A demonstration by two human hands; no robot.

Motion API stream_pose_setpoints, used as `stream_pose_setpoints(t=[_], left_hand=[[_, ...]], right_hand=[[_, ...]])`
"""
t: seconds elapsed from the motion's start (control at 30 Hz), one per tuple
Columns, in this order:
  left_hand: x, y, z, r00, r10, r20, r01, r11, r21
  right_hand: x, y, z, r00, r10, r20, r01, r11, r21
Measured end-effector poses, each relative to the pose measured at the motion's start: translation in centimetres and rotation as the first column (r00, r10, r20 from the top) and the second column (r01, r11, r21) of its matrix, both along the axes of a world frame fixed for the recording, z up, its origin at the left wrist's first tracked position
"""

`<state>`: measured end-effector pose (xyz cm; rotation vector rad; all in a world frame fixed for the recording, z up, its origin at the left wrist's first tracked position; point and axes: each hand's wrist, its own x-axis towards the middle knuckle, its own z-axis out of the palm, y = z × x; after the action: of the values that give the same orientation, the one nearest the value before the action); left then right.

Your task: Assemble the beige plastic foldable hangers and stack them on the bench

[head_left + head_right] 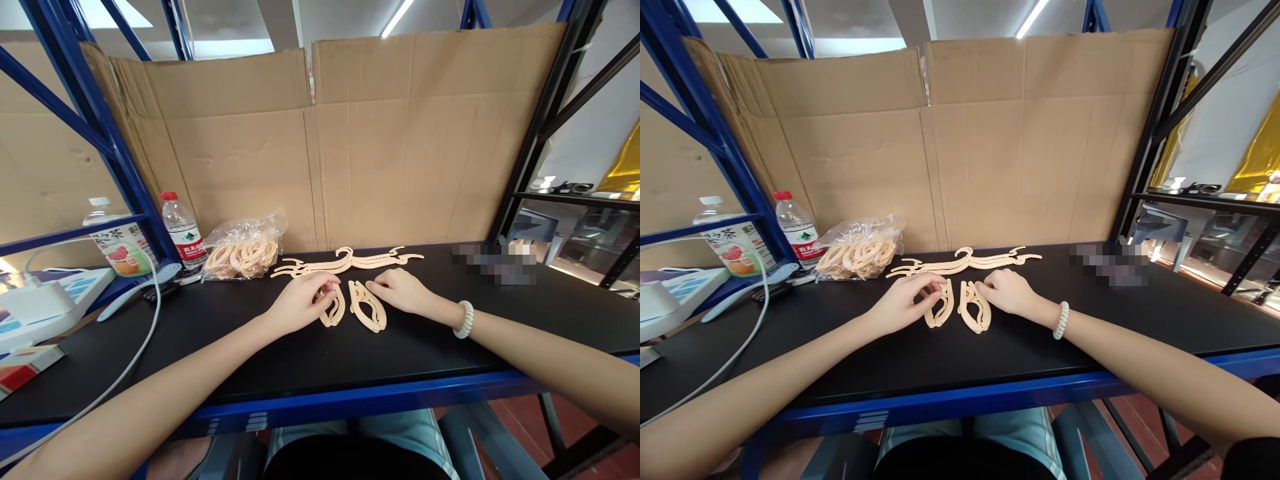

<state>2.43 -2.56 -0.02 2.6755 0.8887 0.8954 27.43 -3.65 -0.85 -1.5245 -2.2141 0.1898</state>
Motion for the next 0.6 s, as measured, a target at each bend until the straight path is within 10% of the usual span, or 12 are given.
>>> stream_pose_setpoints(t=[0.2,0.6], left_hand=[[-1.1,-1.1,1.5,0.927,-0.167,-0.335,0.174,0.985,-0.009],[-1.5,-0.9,1.6,0.881,-0.226,-0.415,0.208,0.974,-0.088]], right_hand=[[1.8,-1.8,1.9,0.861,0.508,0.028,-0.509,0.857,0.078],[1.8,-2.2,1.3,0.815,0.539,0.21,-0.541,0.839,-0.056]])
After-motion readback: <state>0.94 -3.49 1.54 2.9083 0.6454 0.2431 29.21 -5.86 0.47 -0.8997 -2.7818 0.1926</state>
